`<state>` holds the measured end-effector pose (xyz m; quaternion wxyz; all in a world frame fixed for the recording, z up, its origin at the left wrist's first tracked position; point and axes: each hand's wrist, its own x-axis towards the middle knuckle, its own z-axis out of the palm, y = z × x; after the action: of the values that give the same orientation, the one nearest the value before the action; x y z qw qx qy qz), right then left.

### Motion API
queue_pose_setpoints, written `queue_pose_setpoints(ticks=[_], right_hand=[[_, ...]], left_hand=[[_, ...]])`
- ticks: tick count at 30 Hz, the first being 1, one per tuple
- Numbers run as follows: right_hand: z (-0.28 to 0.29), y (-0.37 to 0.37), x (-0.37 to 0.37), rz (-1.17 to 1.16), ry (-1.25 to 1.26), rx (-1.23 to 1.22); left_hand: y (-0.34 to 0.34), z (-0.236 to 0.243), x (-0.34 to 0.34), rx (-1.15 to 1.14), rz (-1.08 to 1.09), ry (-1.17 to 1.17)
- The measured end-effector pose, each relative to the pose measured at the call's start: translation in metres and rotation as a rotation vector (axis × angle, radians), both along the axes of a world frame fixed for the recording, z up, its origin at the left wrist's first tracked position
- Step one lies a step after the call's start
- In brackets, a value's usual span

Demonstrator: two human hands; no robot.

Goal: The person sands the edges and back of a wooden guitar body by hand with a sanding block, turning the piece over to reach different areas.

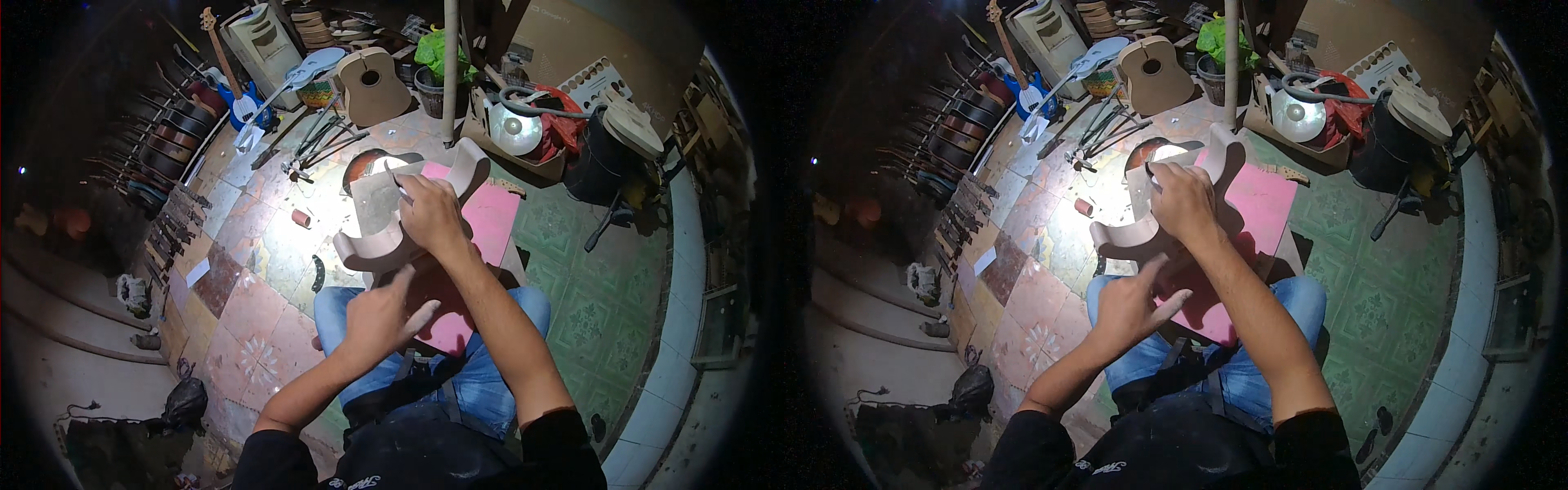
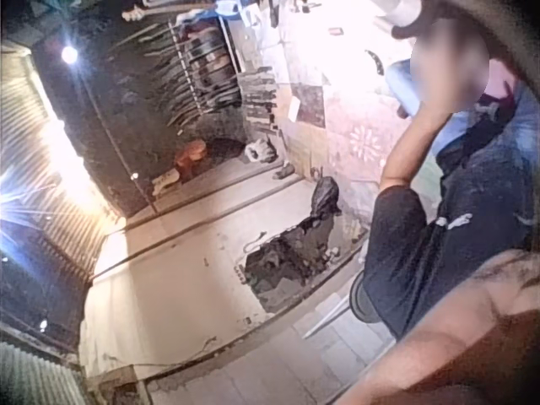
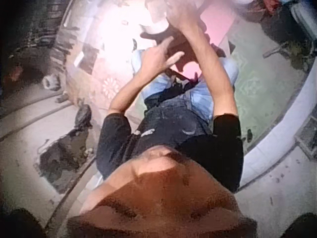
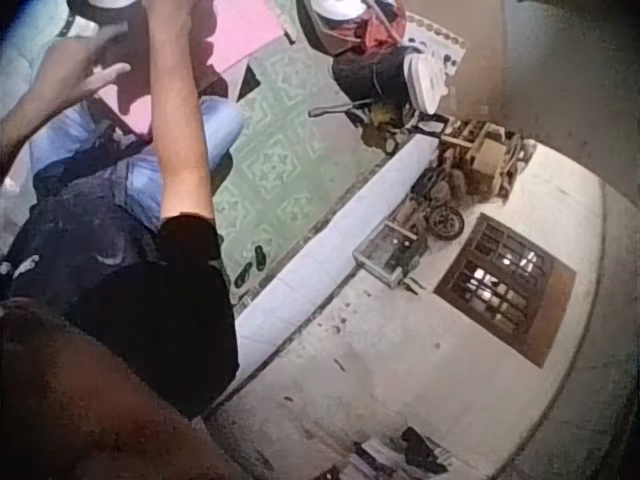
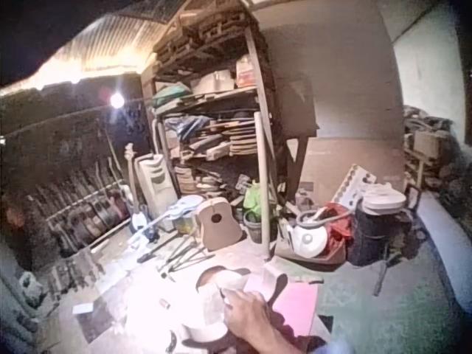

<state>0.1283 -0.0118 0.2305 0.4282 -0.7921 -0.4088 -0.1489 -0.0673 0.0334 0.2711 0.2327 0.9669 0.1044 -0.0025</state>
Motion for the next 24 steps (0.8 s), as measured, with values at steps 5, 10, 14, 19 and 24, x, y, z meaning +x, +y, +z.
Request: queue_pose_setpoints(ticks=[5,10,14,19,24], right_hand=[[0.003,0.003,-0.008,-0.016,-0.002,-0.017],[0.005,0.009,-0.015,-0.007,0.009,-0.028],[0.003,0.006,-0.008,-0.024,-0.005,0.004],[0.002,0.009,-0.009,-0.037,-0.014,0.018],[0.005,0.017,-0.015,-0.031,-0.012,-0.007]], left_hand=[[0.033,-0.022,0.016,0.243,0.161,0.079],[0.025,-0.057,0.028,0.116,0.117,0.033],[0.018,-0.065,0.031,-0.443,0.12,-0.114],[0.019,-0.053,0.024,0.036,0.262,0.013],[0.023,-0.067,0.034,-0.012,0.219,-0.013]])
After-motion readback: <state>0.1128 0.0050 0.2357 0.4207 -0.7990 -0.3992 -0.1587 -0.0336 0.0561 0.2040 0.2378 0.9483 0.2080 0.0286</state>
